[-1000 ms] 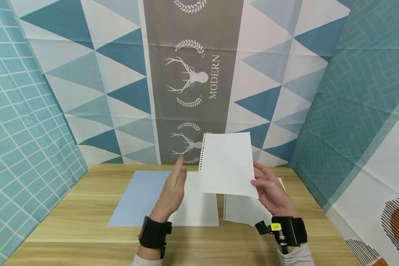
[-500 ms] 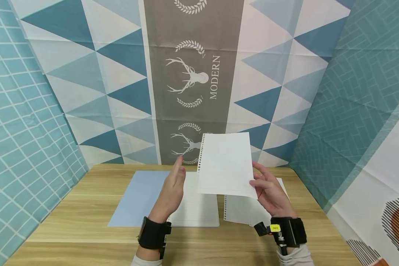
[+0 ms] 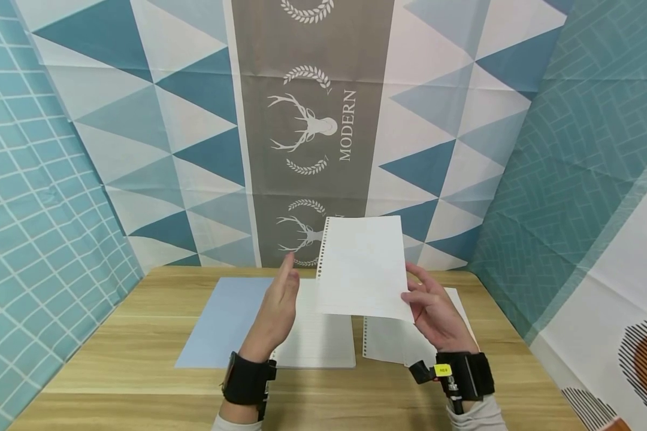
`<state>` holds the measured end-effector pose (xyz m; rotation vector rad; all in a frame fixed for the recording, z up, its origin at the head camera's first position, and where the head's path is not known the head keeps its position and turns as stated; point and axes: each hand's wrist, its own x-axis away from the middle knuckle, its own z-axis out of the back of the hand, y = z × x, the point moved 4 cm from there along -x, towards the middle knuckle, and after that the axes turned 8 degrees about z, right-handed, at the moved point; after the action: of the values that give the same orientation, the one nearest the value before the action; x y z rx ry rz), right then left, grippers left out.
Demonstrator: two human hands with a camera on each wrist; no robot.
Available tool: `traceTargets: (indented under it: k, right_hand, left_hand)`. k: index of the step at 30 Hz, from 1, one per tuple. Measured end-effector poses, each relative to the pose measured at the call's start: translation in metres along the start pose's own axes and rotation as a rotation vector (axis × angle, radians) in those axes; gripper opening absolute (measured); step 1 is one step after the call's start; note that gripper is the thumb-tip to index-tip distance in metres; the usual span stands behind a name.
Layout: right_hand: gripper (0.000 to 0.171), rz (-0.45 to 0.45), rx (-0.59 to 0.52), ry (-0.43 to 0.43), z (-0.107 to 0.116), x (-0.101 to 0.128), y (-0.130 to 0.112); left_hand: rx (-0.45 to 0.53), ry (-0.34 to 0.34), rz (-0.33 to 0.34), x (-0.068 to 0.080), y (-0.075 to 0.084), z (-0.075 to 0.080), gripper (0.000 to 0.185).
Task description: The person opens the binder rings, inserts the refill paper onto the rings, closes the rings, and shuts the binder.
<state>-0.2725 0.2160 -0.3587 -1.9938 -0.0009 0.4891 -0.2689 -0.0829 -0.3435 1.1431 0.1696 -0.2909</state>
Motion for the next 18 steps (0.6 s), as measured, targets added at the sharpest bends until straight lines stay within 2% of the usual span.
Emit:
traceTargets:
  k: [6,18]
  right_hand:
    - [0.073,-0.021,0.02,0.01,-0.004,-0.001,0.002]
    - [0.071,-0.046,0.059,-0.031,-0.016,-0.004,0.014]
  left_hand:
    - [0.0,0.001,0.008,-0.001,0.001,0.002,0.063]
    - [-0.014,0.014,0.052,0.0,-0.001,0.01,0.068]
